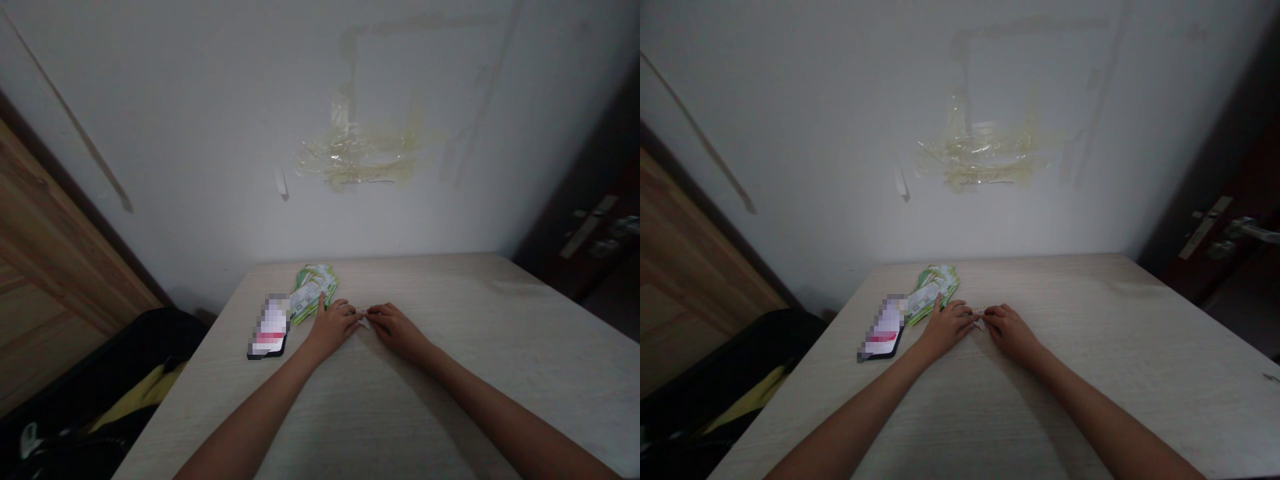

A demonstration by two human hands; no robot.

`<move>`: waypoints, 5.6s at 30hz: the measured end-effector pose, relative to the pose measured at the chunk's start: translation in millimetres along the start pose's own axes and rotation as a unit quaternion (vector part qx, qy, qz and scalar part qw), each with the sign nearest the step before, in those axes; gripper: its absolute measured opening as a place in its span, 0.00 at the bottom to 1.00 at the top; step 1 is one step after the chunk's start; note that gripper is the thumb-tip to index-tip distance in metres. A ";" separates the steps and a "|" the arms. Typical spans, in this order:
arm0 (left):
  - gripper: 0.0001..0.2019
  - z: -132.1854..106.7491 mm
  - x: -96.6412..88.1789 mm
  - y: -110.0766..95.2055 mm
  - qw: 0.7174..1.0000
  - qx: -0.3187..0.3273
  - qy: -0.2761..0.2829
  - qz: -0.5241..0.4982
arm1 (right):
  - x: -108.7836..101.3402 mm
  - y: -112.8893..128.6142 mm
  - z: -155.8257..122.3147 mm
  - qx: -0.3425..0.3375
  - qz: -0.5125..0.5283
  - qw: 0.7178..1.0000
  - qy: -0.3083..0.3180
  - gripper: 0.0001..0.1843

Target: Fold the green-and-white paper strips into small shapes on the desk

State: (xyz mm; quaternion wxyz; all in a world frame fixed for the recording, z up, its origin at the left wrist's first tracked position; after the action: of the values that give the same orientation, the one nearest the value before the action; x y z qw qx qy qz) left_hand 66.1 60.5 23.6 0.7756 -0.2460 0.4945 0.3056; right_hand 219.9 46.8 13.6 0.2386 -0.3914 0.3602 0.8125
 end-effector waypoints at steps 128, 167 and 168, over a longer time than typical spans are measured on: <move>0.15 -16.8 -9.2 -7.1 1.000 -0.007 -0.003 0.010 | 3.2 -4.9 2.4 0.037 0.014 0.999 0.022 0.23; 0.13 -13.1 -2.2 -1.9 0.999 -0.036 0.011 -0.025 | 9.8 0.4 9.5 0.041 -0.093 0.993 0.059 0.24; 0.12 -11.8 -1.0 -0.3 0.998 -0.042 0.016 -0.033 | 9.3 0.3 9.5 0.041 -0.089 0.994 0.057 0.24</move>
State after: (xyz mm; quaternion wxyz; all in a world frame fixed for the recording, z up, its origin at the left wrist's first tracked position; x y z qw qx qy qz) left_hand 58.7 52.0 19.9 0.7664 -0.2994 0.4849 0.2965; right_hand 209.9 54.9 10.3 0.3046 -0.4576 0.3703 0.7488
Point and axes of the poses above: each hand's wrist, its own z-axis towards the middle knuckle, its own x-axis out of the palm, y = z × x, the point moved 6 cm from there along z, towards the middle knuckle
